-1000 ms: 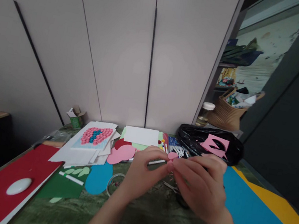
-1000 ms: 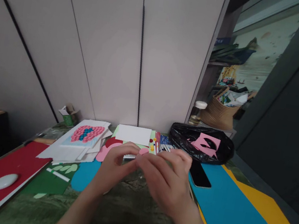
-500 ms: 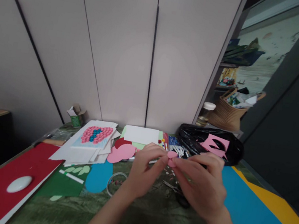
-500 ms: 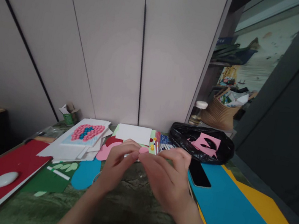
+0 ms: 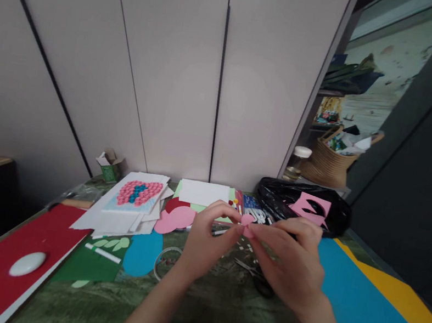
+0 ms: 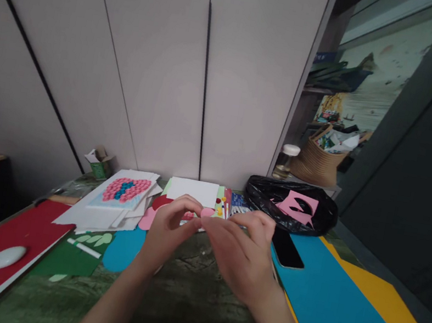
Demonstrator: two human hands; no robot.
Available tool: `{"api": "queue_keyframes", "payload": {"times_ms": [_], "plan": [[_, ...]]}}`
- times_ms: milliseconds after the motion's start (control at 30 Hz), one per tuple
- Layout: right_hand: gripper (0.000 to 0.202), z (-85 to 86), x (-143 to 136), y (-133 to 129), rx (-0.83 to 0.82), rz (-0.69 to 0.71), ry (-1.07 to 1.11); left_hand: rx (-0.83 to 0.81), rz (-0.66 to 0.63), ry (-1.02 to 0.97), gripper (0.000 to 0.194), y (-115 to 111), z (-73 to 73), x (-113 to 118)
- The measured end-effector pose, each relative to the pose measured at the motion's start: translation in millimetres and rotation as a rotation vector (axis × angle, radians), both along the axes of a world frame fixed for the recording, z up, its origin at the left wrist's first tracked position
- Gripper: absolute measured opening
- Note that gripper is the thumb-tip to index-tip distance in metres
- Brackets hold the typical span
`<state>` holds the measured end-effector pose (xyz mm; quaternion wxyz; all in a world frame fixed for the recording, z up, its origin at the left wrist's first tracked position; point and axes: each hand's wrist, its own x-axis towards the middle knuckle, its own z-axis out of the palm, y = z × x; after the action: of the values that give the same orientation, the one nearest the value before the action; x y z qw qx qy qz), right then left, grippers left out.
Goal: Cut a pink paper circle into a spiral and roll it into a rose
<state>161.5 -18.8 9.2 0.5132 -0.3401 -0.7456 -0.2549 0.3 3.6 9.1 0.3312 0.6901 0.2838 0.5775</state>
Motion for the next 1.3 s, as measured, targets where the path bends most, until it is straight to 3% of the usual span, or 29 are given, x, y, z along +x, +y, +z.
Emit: {"api": "queue_keyframes", "payload": {"times_ms": [167, 433, 667, 933, 1100, 1300], "plan": [[0.024, 0.9, -0.2, 1.5, -0.016, -0.016, -0.033, -0.095, -0.089, -0.040, 0.004, 2.2, -0.7, -0.9], [0.029, -3.1, 2.6, 5.6, -0.040, -0.048, -0.076, -0.003, 0.067, 0.038, 0.011, 1.9, 3.1, 1.0], [0.030, -4.1, 2.8, 5.8, 0.008, -0.040, -0.054, -0.051, 0.073, 0.042, 0.011, 1.1, 3.5, 1.0], [0.038, -4.8, 3.3, 3.8, 0.037, -0.053, -0.096, 0.017, 0.152, 0.108, 0.012, -4.3, 6.3, 2.7], [0.033, -3.9, 3.3, 3.9, 0.042, -0.059, -0.075, 0.057, 0.154, 0.141, 0.011, -4.0, 5.8, 1.2], [0.025, -0.7, 0.4, 2.6, -0.089, -0.039, -0.010, 0.067, 0.104, 0.158, 0.014, -3.6, 6.9, 0.0]]}}
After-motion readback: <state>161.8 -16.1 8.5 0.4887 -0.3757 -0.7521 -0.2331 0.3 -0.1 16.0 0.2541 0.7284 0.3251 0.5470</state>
